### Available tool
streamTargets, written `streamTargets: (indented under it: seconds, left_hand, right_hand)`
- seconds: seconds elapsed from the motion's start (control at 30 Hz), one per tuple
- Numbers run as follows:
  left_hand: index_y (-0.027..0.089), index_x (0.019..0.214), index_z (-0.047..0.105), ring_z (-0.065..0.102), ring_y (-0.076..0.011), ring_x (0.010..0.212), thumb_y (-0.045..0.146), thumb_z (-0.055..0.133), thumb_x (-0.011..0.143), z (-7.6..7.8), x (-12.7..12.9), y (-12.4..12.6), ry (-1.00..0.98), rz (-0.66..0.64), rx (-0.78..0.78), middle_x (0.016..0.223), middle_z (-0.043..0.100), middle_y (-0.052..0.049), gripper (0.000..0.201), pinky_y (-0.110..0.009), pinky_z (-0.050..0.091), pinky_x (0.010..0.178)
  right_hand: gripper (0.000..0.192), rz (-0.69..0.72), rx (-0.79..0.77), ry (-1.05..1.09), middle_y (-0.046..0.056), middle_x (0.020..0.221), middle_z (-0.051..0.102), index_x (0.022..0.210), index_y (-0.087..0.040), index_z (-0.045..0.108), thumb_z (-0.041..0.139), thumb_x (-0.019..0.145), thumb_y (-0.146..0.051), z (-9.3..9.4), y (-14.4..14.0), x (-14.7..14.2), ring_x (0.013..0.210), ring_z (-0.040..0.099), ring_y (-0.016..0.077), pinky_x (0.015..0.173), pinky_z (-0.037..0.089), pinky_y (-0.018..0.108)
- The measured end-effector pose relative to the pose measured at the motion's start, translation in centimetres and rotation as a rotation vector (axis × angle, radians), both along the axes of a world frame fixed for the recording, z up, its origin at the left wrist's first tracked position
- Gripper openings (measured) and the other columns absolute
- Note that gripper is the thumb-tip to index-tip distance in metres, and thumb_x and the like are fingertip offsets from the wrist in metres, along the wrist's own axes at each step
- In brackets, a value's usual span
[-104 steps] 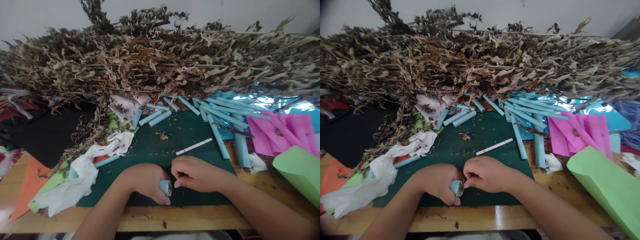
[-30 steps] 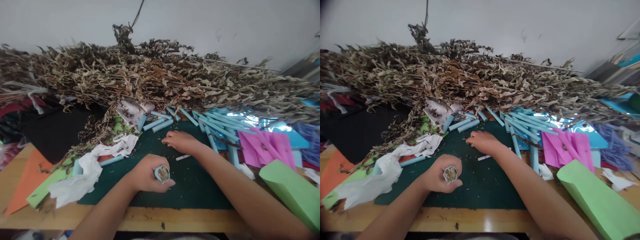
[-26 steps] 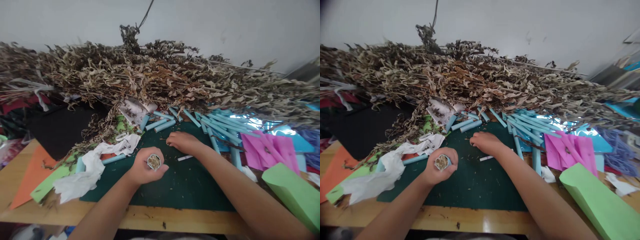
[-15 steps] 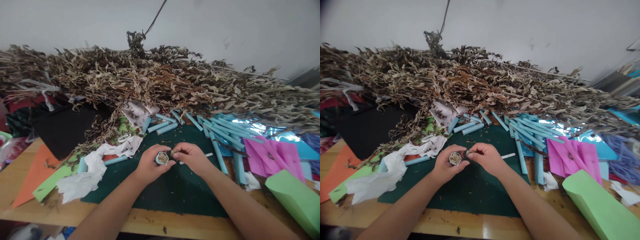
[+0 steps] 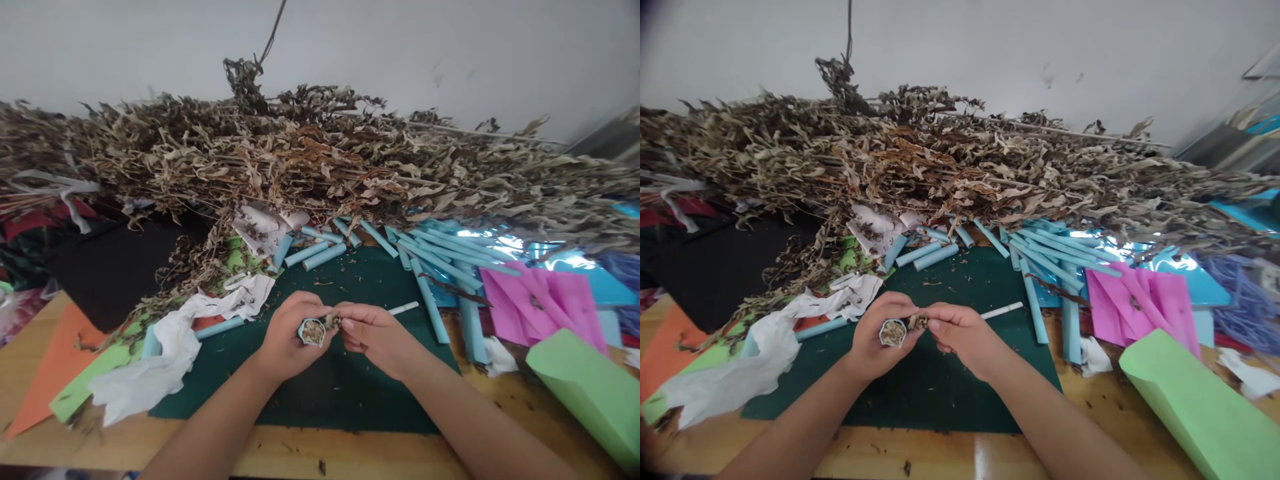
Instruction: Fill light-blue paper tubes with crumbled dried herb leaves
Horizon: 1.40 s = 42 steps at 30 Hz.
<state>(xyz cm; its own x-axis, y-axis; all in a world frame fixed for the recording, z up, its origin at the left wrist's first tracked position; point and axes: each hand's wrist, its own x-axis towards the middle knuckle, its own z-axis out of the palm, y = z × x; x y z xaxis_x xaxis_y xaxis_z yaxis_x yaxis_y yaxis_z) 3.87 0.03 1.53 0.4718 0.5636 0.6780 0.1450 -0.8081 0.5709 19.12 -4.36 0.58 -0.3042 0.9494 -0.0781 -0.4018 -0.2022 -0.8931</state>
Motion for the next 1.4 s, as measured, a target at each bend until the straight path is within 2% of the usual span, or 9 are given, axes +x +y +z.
streamTargets:
  seconds: [0.27, 0.4, 0.5, 0.6, 0.7, 0.83, 0.97, 1.27, 1.4]
  left_hand:
    - [0.017, 0.071, 0.049, 0.052, -0.0119, 0.065, 0.009, 0.055, 0.062, 0.2, 0.1, 0.1, 0.004, -0.027, -0.075, 0.071, 0.052, -0.003, 0.013, -0.025, 0.044, 0.059]
    - [0.016, 0.065, 0.048, 0.050, -0.0108, 0.061, 0.008, 0.054, 0.061, 0.0, 0.1, -0.1, 0.019, -0.074, -0.181, 0.066, 0.051, -0.002, 0.011, -0.023, 0.041, 0.057]
    - [0.016, 0.062, 0.047, 0.049, -0.0107, 0.059, 0.010, 0.053, 0.060, 0.1, 0.1, 0.0, 0.047, -0.116, -0.323, 0.064, 0.051, -0.001, 0.009, -0.023, 0.040, 0.055]
    - [0.015, 0.060, 0.046, 0.047, -0.0104, 0.056, 0.011, 0.051, 0.058, 0.2, 0.0, 0.1, 0.132, -0.198, -0.490, 0.060, 0.049, 0.000, 0.007, -0.022, 0.038, 0.053]
    - [0.015, 0.057, 0.044, 0.044, -0.0098, 0.055, 0.012, 0.051, 0.056, 0.1, -0.1, 0.2, 0.213, -0.263, -0.633, 0.057, 0.047, 0.001, 0.007, -0.022, 0.036, 0.052]
    - [0.014, 0.056, 0.043, 0.039, -0.0080, 0.054, 0.016, 0.054, 0.055, -0.1, -0.1, 0.3, 0.261, -0.284, -0.815, 0.056, 0.043, 0.003, 0.010, -0.020, 0.033, 0.051]
    - [0.013, 0.060, 0.045, 0.037, -0.0077, 0.054, 0.018, 0.055, 0.058, -0.3, -0.2, 0.5, 0.188, -0.295, -0.873, 0.056, 0.042, 0.004, 0.012, -0.019, 0.032, 0.050]
    - [0.013, 0.067, 0.050, 0.043, -0.0090, 0.059, 0.019, 0.058, 0.061, -0.4, -0.1, 0.4, 0.181, -0.278, -0.800, 0.063, 0.047, 0.001, 0.012, -0.021, 0.036, 0.055]
    - [0.013, 0.074, 0.053, 0.048, -0.0103, 0.062, 0.017, 0.057, 0.064, -0.1, 0.1, 0.3, 0.160, -0.203, -0.656, 0.068, 0.052, -0.001, 0.012, -0.022, 0.040, 0.059]
  right_hand:
    - [0.016, -0.140, 0.067, -0.221, -0.001, 0.064, 0.048, 0.063, -0.015, 0.054, 0.063, 0.064, -0.029, 0.0, 0.2, 0.0, 0.058, 0.041, 0.0087, 0.052, 0.033, 0.022]
    - [0.014, -0.184, 0.192, -0.421, 0.000, 0.067, 0.048, 0.073, -0.017, 0.052, 0.058, 0.067, -0.028, 0.0, 0.1, 0.1, 0.059, 0.043, 0.0103, 0.051, 0.037, 0.023]
    - [0.020, -0.232, 0.490, -0.646, 0.002, 0.081, 0.050, 0.093, -0.020, 0.050, 0.053, 0.073, -0.022, 0.0, -0.1, 0.4, 0.064, 0.046, 0.0108, 0.055, 0.041, 0.024]
    - [0.026, -0.178, 0.853, -0.886, 0.005, 0.091, 0.052, 0.103, -0.022, 0.048, 0.047, 0.077, -0.016, 0.4, -0.4, 0.8, 0.079, 0.048, 0.0135, 0.067, 0.043, 0.027]
    - [0.026, -0.141, 1.006, -0.982, 0.006, 0.089, 0.054, 0.106, -0.020, 0.047, 0.045, 0.080, -0.016, 0.9, -0.5, 0.9, 0.081, 0.049, 0.0138, 0.070, 0.043, 0.027]
    - [0.020, -0.188, 1.030, -0.991, 0.005, 0.085, 0.057, 0.099, -0.018, 0.051, 0.045, 0.080, -0.017, 0.8, -0.4, 0.9, 0.077, 0.050, 0.0128, 0.068, 0.044, 0.025]
    - [0.020, -0.259, 1.035, -1.024, 0.006, 0.086, 0.058, 0.099, -0.016, 0.052, 0.045, 0.080, -0.016, 0.4, -0.2, 1.0, 0.080, 0.052, 0.0130, 0.070, 0.044, 0.024]
    - [0.009, -0.331, 0.971, -1.055, 0.004, 0.074, 0.060, 0.080, -0.015, 0.057, 0.048, 0.077, -0.016, 0.4, -0.2, 0.9, 0.070, 0.053, 0.0123, 0.065, 0.043, 0.022]
    - [0.010, -0.343, 0.832, -0.953, 0.002, 0.069, 0.058, 0.072, -0.016, 0.056, 0.047, 0.076, -0.013, 0.7, -0.5, 0.8, 0.064, 0.052, 0.0105, 0.058, 0.041, 0.020]
